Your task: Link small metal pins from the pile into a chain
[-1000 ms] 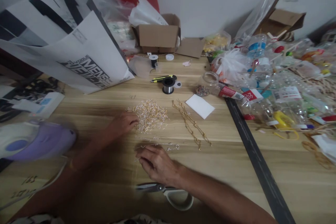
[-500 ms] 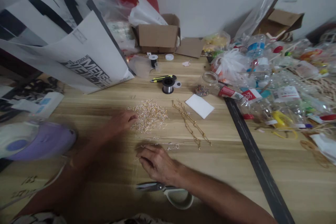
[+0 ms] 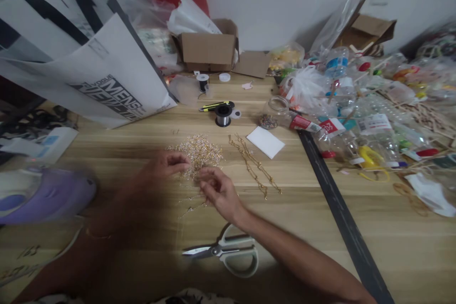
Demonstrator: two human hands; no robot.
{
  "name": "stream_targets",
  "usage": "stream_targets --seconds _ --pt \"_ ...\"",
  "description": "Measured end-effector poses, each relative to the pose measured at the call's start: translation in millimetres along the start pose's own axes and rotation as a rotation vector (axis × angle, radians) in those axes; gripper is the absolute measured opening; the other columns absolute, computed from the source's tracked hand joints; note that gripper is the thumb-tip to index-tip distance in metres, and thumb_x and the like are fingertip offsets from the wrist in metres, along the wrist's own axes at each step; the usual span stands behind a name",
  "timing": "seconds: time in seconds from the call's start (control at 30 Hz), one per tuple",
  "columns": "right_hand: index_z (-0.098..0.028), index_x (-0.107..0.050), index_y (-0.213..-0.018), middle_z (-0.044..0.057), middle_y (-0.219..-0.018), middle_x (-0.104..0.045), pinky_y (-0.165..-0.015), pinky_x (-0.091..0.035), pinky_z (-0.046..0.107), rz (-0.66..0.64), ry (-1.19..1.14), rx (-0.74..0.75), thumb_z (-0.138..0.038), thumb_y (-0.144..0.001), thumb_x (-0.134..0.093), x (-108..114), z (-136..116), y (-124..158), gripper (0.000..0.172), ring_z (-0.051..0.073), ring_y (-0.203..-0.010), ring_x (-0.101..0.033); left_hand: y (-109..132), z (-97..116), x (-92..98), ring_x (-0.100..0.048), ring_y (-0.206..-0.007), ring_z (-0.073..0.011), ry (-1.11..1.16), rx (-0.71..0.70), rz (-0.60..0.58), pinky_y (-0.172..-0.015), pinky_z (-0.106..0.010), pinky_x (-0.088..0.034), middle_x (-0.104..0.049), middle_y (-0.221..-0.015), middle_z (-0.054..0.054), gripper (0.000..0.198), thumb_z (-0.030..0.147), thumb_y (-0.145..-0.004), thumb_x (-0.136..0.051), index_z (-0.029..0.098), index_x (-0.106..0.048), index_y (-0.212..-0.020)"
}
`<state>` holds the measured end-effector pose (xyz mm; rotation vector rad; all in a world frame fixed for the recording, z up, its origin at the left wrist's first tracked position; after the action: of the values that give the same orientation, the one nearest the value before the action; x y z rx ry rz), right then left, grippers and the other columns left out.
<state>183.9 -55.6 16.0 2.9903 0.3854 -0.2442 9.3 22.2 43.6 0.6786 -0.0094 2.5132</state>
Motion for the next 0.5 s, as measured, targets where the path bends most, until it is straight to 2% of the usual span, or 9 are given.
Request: stream_targets --seconds 0.1,0.13,0.23,0.3,0.37,0.5 --pt "-0.02 -0.049 -0.11 0.007 -0.108 -0.056 -0.046 -0.047 0.016 -0.005 -0.074 -0.017 -0.035 -0.076 -0.064 6 1 -10 0.04 0.01 -0.069 -0.059 -3 4 -11.5 -0.053 -0.06 -0.0108 0.09 -0.007 -0.068 -0.058 -0.022 -0.042 -0.06 -0.064 0.0 0.017 0.03 -0.074 -0.059 0.013 -0.063 -0.075" --pt "-0.019 -0.05 -0.109 0.008 -0.108 -0.056 -0.045 -0.047 0.017 -0.021 -0.086 -0.02 -0.036 -0.074 -0.066 7 2 -12 0.042 0.01 -0.069 -0.06 -4 5 -15.3 -0.054 -0.06 -0.011 0.114 -0.011 -0.091 -0.058 -0.022 -0.042 -0.061 -0.064 0.0 0.017 0.029 -0.074 -0.059 0.013 -0.063 -0.075" --pt "-0.015 -0.055 -0.098 0.005 -0.085 -0.062 -0.046 -0.048 0.018 -0.068 -0.109 -0.048 -0.039 -0.073 -0.066 12 4 -17 0.036 0.01 -0.062 -0.059 -8 6 -24.7 -0.056 -0.063 -0.012 0.153 -0.019 -0.141 -0.06 -0.023 -0.044 -0.062 -0.066 -0.002 0.017 0.028 -0.075 -0.058 0.012 -0.063 -0.076" --pt "-0.014 -0.058 -0.087 0.001 -0.069 -0.06 -0.046 -0.047 0.018 -0.064 -0.105 -0.059 -0.04 -0.073 -0.066 15 4 -19 0.031 0.008 -0.055 -0.057 -11 7 -28.4 -0.057 -0.063 -0.0121 0.158 -0.027 -0.147 -0.061 -0.023 -0.044 -0.063 -0.067 -0.002 0.016 0.028 -0.076 -0.057 0.012 -0.063 -0.077" --pt "-0.013 -0.058 -0.079 -0.001 -0.062 -0.059 -0.045 -0.045 0.017 -0.035 -0.084 -0.062 -0.041 -0.073 -0.066 19 4 -21 0.029 0.007 -0.05 -0.053 -14 6 -30.0 -0.057 -0.063 -0.0118 0.15 -0.037 -0.135 -0.061 -0.023 -0.044 -0.063 -0.067 -0.002 0.015 0.027 -0.076 -0.056 0.013 -0.063 -0.078" --pt "-0.013 -0.059 -0.076 -0.002 -0.056 -0.058 -0.044 -0.043 0.018 0.029 -0.039 -0.063 -0.042 -0.073 -0.065 25 2 -24 0.029 0.007 -0.045 -0.051 -19 4 -29.7 -0.056 -0.062 -0.0115 0.084 -0.036 -0.081 -0.06 -0.022 -0.044 -0.061 -0.066 -0.001 0.017 0.028 -0.076 -0.057 0.013 -0.062 -0.077"
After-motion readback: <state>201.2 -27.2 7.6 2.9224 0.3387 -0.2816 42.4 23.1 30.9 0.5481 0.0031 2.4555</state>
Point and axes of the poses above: each hand's wrist, its own y-axis away from the middle knuckle, its own x-axis out of the back of the hand, z = x × y, the point moved 2 cm from there along -y, towards the middle knuckle
